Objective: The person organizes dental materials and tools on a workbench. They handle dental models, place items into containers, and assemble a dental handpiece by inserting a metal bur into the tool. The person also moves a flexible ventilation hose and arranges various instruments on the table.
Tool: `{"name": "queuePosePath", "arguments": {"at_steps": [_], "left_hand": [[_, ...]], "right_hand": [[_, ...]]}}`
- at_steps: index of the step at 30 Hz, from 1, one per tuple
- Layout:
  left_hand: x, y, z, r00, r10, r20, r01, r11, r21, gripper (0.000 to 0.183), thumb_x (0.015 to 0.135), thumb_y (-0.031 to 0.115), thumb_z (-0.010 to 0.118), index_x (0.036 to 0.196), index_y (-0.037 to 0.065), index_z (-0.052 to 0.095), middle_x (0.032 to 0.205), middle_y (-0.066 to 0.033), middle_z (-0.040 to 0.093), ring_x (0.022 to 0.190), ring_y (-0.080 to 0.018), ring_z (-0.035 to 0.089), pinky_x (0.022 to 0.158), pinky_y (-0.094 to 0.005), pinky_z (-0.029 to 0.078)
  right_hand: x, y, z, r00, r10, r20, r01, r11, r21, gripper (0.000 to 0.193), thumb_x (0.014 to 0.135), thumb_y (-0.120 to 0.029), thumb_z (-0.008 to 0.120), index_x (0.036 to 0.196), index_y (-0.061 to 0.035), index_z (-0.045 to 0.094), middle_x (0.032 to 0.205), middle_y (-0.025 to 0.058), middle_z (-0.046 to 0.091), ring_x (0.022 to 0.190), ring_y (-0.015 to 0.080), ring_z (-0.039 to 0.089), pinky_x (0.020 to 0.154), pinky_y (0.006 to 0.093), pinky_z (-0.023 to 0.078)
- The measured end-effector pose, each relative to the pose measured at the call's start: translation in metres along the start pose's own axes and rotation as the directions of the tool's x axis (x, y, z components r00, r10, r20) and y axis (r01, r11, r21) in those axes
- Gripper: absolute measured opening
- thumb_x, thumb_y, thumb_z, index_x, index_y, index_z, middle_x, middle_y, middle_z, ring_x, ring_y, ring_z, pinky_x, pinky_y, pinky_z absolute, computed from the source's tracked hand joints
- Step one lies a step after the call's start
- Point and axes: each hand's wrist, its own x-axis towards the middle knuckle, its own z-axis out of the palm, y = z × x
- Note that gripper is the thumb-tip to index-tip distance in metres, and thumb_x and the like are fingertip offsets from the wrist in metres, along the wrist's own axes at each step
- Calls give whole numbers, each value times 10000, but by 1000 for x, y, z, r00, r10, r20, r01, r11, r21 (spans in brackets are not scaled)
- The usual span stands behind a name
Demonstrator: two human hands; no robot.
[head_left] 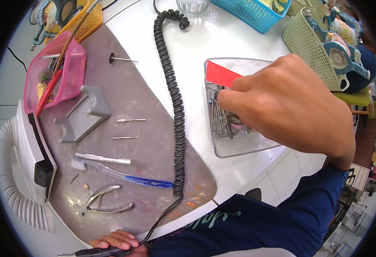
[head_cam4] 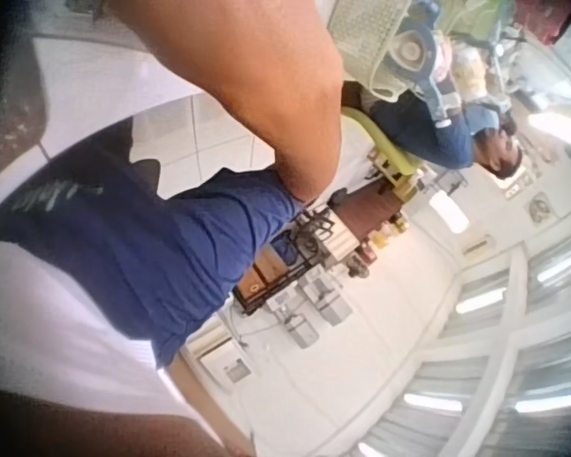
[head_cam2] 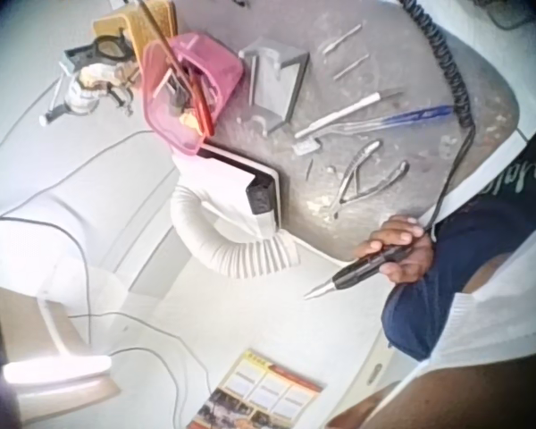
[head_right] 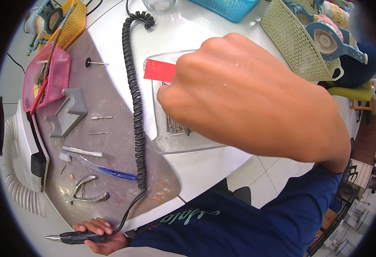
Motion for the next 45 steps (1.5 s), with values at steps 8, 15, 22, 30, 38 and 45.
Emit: {"name": "queuePosePath", "arguments": {"at_steps": [8, 15, 22, 30, 38, 45], "left_hand": [[-2, 1, -5, 1000, -3, -7, 3, 999, -43, 502, 963, 454, 526, 1206, 27, 424, 749, -128, 584, 548, -228, 560, 569, -354, 496], [-2, 5, 7, 998, 6, -59, -8, 999, -37, 387, 967, 380, 560, 1095, 53, 398, 737, -46, 506, 549, -135, 505, 581, -262, 426], [-5, 1, 3, 998, 46, -40, -51, 990, -135, 438, 981, 435, 527, 1112, 40, 392, 710, -102, 575, 535, -213, 582, 544, -307, 514], [0, 11, -5, 989, -19, 144, 61, 954, -292, 414, 993, 413, 501, 1165, 52, 395, 808, -104, 561, 639, -201, 573, 630, -332, 508], [2, 13, -9, 979, -27, 202, 103, 920, -377, 428, 980, 386, 508, 1192, 28, 407, 816, -133, 570, 666, -229, 585, 652, -357, 528], [0, 13, -8, 962, -17, 273, 124, 916, -382, 409, 987, 351, 466, 1202, 6, 424, 815, -147, 567, 697, -223, 587, 650, -349, 523]], "right_hand": [[10, 4, 1, 999, 2, -35, 0, 998, 62, 114, 716, -88, 709, 767, -51, 614, 631, 104, 620, 603, 310, 624, 558, 408, 460], [20, -3, -11, 984, 117, 131, -133, 983, 126, 85, 773, -68, 648, 761, 16, 641, 715, 213, 654, 710, 376, 667, 660, 441, 530], [28, -16, -10, 943, 305, 131, -325, 929, 175, 71, 722, -96, 667, 730, -32, 696, 698, 137, 675, 703, 317, 665, 658, 394, 508], [34, -35, -15, 855, 483, 190, -508, 853, 118, 73, 658, -93, 686, 705, -43, 710, 643, 98, 681, 672, 250, 683, 636, 370, 526], [32, -31, -7, 818, 530, 224, -568, 807, 161, 110, 675, -140, 690, 743, -59, 719, 702, 81, 696, 704, 214, 681, 640, 356, 522], [26, -29, -2, 781, 569, 258, -618, 766, 180, 150, 728, -169, 658, 809, -62, 724, 717, 83, 690, 692, 208, 660, 617, 352, 501]]}}
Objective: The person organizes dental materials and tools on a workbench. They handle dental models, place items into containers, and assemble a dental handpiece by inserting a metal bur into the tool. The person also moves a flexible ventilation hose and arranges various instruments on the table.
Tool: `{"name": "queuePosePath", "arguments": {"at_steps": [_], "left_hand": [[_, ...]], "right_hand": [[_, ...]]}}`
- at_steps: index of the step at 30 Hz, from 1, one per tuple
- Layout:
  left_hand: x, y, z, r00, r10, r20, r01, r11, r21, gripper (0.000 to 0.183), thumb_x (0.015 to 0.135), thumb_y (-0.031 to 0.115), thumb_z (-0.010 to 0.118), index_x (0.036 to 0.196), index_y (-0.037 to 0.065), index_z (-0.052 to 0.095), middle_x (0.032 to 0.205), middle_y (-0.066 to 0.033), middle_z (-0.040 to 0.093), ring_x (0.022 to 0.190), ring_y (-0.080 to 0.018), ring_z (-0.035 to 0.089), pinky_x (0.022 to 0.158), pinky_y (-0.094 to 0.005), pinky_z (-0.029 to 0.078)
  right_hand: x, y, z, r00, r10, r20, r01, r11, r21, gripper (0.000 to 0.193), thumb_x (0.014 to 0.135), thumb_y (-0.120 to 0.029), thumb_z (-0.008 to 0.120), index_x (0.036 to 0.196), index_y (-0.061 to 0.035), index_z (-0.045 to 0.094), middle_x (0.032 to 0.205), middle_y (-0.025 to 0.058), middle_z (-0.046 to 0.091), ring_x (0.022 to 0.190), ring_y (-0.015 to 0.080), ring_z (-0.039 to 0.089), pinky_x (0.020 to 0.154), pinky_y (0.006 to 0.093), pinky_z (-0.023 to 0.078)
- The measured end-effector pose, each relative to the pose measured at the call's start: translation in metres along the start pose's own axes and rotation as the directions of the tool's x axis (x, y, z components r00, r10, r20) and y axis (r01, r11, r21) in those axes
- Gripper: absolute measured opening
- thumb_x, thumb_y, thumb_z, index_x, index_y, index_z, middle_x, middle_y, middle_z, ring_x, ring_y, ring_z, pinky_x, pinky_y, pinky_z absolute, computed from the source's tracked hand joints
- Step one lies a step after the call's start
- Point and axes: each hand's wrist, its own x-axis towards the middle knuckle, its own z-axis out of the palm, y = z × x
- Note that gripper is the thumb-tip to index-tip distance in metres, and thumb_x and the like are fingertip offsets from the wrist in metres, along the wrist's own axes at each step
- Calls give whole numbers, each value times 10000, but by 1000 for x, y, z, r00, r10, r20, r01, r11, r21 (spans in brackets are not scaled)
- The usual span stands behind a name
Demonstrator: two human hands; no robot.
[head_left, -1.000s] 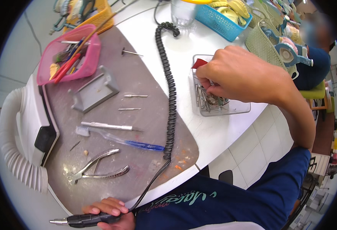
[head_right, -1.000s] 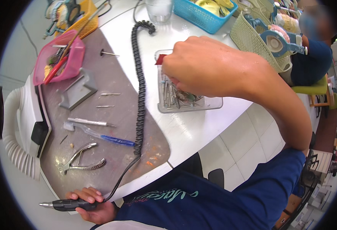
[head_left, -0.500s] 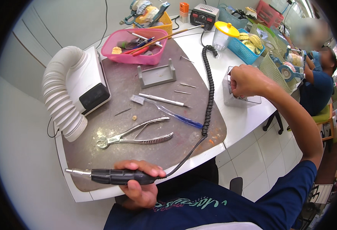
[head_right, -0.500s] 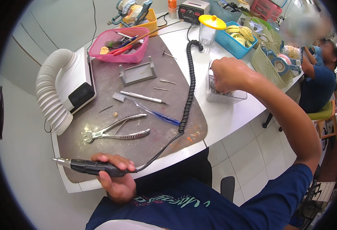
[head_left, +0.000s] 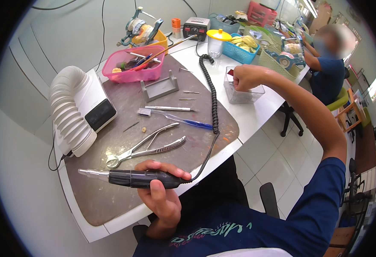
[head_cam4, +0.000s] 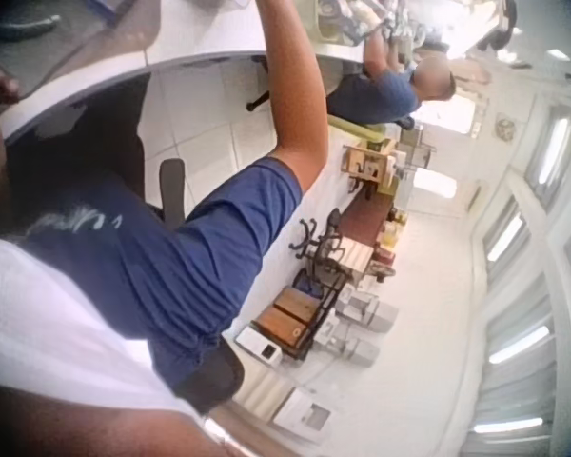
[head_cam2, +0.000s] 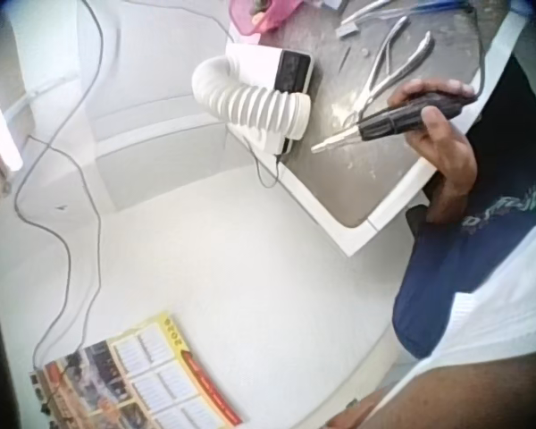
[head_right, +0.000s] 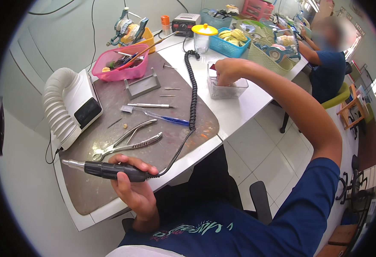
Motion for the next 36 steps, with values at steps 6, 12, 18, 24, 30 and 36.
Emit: {"name": "queuePosePath", "arguments": {"at_steps": [6, 12, 18, 24, 30, 36], "left_hand": [[0, 1, -1, 1000, -2, -28, 1, 999, -34, 387, 1000, 336, 451, 1190, -1, 446, 829, -143, 564, 702, -219, 588, 662, -340, 518], [0, 0, -3, 1000, -5, -30, 3, 998, -55, 380, 1006, 336, 451, 1184, 1, 460, 836, -140, 564, 709, -215, 589, 662, -334, 518], [-2, 1, -2, 999, -9, -44, 7, 999, -54, 372, 1009, 338, 448, 1179, 7, 459, 834, -132, 559, 709, -213, 583, 666, -334, 511], [-2, 1, -3, 999, -15, -40, 12, 998, -58, 369, 1010, 337, 447, 1181, 9, 452, 831, -128, 558, 701, -213, 583, 665, -332, 506], [-2, 3, -3, 1000, -24, -18, 22, 997, -68, 383, 1000, 346, 470, 1184, 10, 451, 823, -129, 563, 693, -209, 583, 645, -320, 509], [2, 1, -6, 988, -127, 90, 134, 988, -81, 365, 995, 310, 504, 1178, -2, 456, 828, -154, 609, 697, -227, 629, 678, -339, 538]], "right_hand": [[0, 2, 2, 1000, -3, -19, 2, 1000, -14, 142, 735, -173, 656, 781, -56, 723, 707, 84, 688, 667, 206, 656, 609, 353, 502], [-6, -6, -3, 998, 38, -51, -43, 995, -95, 287, 717, -183, 718, 936, 3, 724, 882, 163, 722, 826, 290, 703, 682, 386, 534], [5, -3, 4, 994, 94, -61, -101, 987, -126, 217, 733, -209, 689, 871, -52, 747, 820, 131, 716, 753, 255, 684, 644, 369, 521], [-1, 0, 6, 994, 87, -71, -92, 994, -62, 215, 753, -231, 689, 843, -41, 734, 797, 114, 708, 730, 224, 674, 629, 354, 514], [-21, 16, -24, 962, -115, -247, 174, 957, 232, 173, 848, -200, 660, 836, -30, 690, 742, 33, 675, 665, 95, 619, 575, 271, 479], [-53, 19, -31, 956, -68, -287, 249, 708, 661, 132, 915, -200, 639, 931, -70, 629, 820, 18, 676, 650, 49, 601, 536, 206, 451]]}}
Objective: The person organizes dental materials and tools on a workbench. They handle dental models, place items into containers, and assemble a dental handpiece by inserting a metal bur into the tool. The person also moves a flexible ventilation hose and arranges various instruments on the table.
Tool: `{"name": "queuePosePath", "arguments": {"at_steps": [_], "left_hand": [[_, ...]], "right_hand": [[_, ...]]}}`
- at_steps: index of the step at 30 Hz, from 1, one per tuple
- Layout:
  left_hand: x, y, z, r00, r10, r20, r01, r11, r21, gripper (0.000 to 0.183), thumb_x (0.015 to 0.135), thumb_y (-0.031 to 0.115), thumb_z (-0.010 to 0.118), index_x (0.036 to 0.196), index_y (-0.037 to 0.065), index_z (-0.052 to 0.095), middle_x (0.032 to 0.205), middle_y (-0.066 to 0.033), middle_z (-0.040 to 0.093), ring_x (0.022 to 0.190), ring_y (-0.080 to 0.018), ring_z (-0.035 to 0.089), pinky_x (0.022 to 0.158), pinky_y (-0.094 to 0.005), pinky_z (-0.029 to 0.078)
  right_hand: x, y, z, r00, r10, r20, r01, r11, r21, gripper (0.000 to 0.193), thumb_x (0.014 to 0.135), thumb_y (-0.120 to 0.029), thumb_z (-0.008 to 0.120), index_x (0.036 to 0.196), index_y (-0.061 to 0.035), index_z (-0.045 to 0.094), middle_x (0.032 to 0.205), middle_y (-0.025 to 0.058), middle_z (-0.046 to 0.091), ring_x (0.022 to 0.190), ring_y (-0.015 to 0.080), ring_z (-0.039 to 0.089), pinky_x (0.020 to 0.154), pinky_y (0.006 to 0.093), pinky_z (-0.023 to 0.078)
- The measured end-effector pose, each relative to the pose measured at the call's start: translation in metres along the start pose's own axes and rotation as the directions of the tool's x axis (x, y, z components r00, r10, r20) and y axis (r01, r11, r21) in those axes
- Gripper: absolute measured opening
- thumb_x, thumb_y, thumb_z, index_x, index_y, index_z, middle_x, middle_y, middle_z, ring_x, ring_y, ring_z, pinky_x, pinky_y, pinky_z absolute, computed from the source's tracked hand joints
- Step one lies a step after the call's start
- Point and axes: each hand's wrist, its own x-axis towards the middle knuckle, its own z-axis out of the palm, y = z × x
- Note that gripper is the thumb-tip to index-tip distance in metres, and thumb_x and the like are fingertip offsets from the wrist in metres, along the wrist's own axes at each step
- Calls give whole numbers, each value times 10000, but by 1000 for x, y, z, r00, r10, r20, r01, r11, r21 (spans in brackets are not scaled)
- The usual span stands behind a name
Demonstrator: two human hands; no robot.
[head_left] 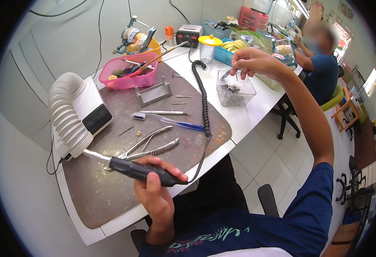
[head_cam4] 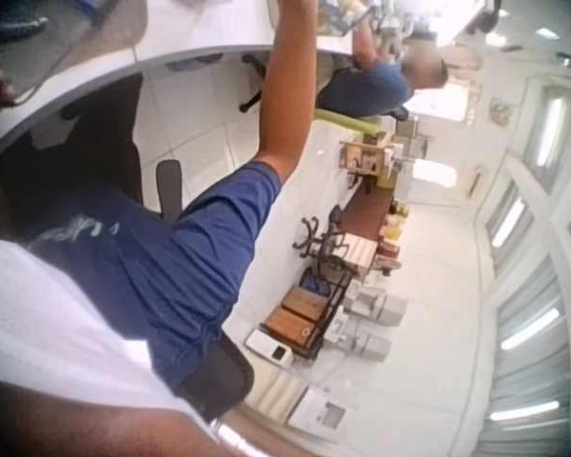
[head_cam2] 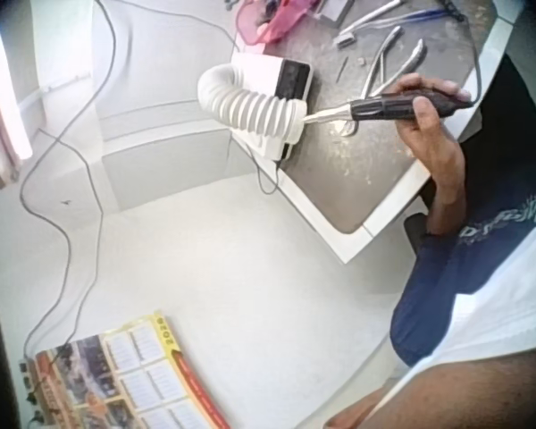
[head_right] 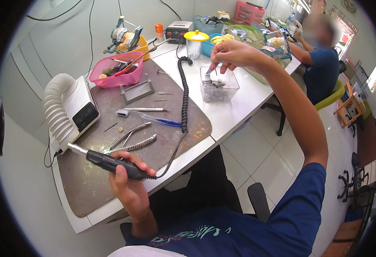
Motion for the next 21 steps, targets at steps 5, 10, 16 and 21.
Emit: {"name": "queuePosePath", "arguments": {"at_steps": [5, 10, 16, 21], "left_hand": [[5, -1, 7, 944, -221, 245, 230, 973, -12, 286, 1018, 214, 495, 1186, -17, 472, 850, -136, 637, 734, -189, 655, 711, -297, 541], [11, -8, 22, 852, -398, 340, 369, 917, 149, 257, 1003, 185, 545, 1155, -16, 498, 814, -93, 625, 693, -133, 621, 634, -262, 510], [9, -5, 18, 836, -440, 327, 340, 884, 320, 281, 1004, 218, 549, 1147, -18, 498, 801, -90, 621, 669, -129, 610, 619, -252, 497], [7, -6, 18, 845, -428, 321, 337, 892, 302, 286, 998, 213, 559, 1152, -22, 502, 804, -88, 624, 669, -127, 609, 618, -250, 496]], "right_hand": [[-23, -23, 13, 988, -117, -104, 139, 961, 239, 190, 928, -179, 631, 1072, -55, 623, 875, 58, 691, 675, 63, 627, 564, 172, 480], [-46, -71, 49, 905, -389, -175, 425, 857, 291, 285, 915, -184, 683, 1149, -27, 645, 914, 76, 707, 787, 98, 678, 694, 217, 544], [-48, -108, 99, 867, -468, -169, 496, 783, 376, 243, 926, -164, 679, 1108, -10, 631, 921, 87, 706, 839, 125, 697, 761, 253, 580], [-35, -111, 110, 863, -476, -169, 502, 772, 390, 219, 925, -144, 677, 1081, -2, 616, 902, 76, 694, 809, 129, 702, 719, 247, 595]]}}
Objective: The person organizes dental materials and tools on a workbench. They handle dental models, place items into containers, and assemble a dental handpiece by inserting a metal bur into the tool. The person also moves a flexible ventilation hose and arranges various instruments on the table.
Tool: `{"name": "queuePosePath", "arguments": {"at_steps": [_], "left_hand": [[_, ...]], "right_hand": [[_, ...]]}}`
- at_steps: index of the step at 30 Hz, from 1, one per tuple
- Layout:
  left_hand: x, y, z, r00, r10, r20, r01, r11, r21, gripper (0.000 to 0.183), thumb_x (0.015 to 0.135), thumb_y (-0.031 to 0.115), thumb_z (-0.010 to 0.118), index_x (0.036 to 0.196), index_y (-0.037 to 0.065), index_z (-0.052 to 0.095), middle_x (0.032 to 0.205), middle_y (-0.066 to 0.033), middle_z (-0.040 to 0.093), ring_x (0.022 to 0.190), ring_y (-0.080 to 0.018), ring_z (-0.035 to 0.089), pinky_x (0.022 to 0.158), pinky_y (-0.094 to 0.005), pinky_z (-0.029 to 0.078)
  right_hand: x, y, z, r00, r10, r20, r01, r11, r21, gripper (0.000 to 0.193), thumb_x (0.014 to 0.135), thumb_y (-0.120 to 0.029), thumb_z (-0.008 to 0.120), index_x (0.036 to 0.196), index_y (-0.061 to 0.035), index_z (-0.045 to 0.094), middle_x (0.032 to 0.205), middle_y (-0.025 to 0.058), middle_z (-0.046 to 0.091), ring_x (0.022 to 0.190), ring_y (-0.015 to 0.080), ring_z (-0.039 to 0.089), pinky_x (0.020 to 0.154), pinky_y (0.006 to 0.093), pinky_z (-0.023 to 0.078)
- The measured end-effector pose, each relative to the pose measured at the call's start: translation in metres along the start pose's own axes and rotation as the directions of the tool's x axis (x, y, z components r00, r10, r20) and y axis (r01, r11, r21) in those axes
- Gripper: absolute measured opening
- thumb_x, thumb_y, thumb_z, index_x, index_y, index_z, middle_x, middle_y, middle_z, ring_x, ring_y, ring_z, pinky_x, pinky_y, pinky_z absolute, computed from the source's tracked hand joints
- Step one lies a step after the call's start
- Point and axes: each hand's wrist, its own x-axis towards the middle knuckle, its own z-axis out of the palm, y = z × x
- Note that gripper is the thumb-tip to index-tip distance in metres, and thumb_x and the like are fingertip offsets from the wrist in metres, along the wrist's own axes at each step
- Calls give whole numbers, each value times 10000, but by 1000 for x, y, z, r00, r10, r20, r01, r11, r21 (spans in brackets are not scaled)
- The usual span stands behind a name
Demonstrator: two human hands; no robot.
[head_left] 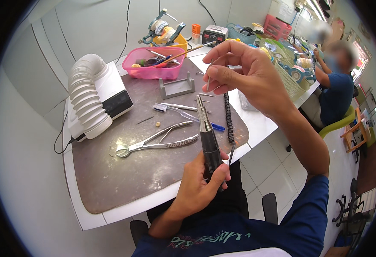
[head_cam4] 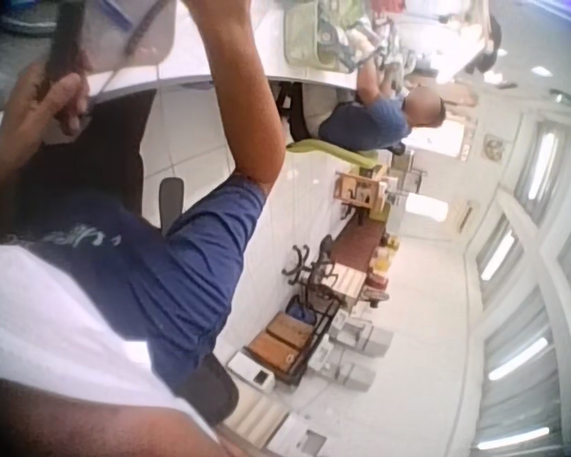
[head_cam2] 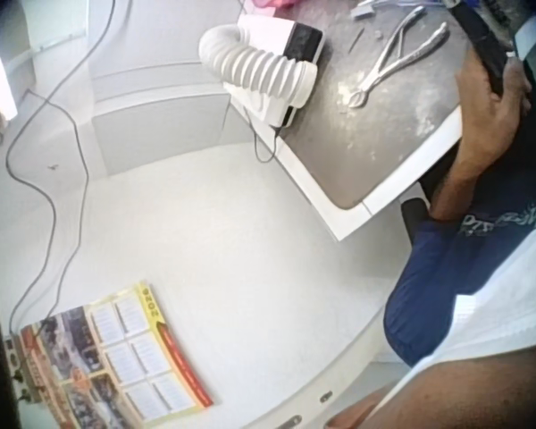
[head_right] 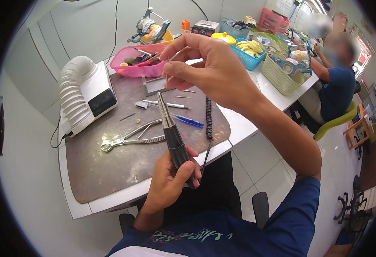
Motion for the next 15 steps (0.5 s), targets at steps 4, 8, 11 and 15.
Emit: {"name": "queuePosePath", "arguments": {"at_steps": [4, 8, 11, 15], "left_hand": [[1, 0, 1, 1000, -11, 6, 11, 1000, 3, 287, 994, 201, 565, 1156, -27, 502, 804, -85, 625, 670, -123, 607, 618, -250, 495], [1, 1, 1, 1000, -10, 12, 10, 1000, 19, 288, 990, 190, 568, 1156, -35, 502, 798, -82, 624, 670, -117, 603, 619, -251, 493], [1, 2, 0, 1000, -14, 14, 13, 999, 32, 287, 987, 183, 571, 1153, -40, 504, 790, -79, 625, 668, -113, 601, 614, -251, 493], [0, 2, 0, 1000, -14, 14, 13, 999, 33, 281, 985, 179, 573, 1148, -41, 510, 776, -75, 626, 657, -109, 598, 602, -248, 491]], "right_hand": [[3, 3, 4, 997, 61, 36, -62, 998, 8, 212, 933, -133, 659, 1088, 3, 608, 901, 76, 691, 796, 134, 706, 701, 251, 602], [3, 3, 3, 994, 101, 45, -102, 994, 31, 204, 945, -129, 640, 1091, 10, 603, 899, 78, 689, 781, 135, 708, 692, 253, 604], [3, 1, 3, 993, 111, 50, -113, 992, 49, 205, 949, -129, 635, 1094, 13, 603, 897, 78, 689, 777, 131, 707, 692, 252, 604], [3, 3, 2, 991, 113, 69, -115, 993, 24, 211, 951, -134, 634, 1104, 9, 606, 892, 74, 688, 761, 119, 699, 690, 242, 598]]}}
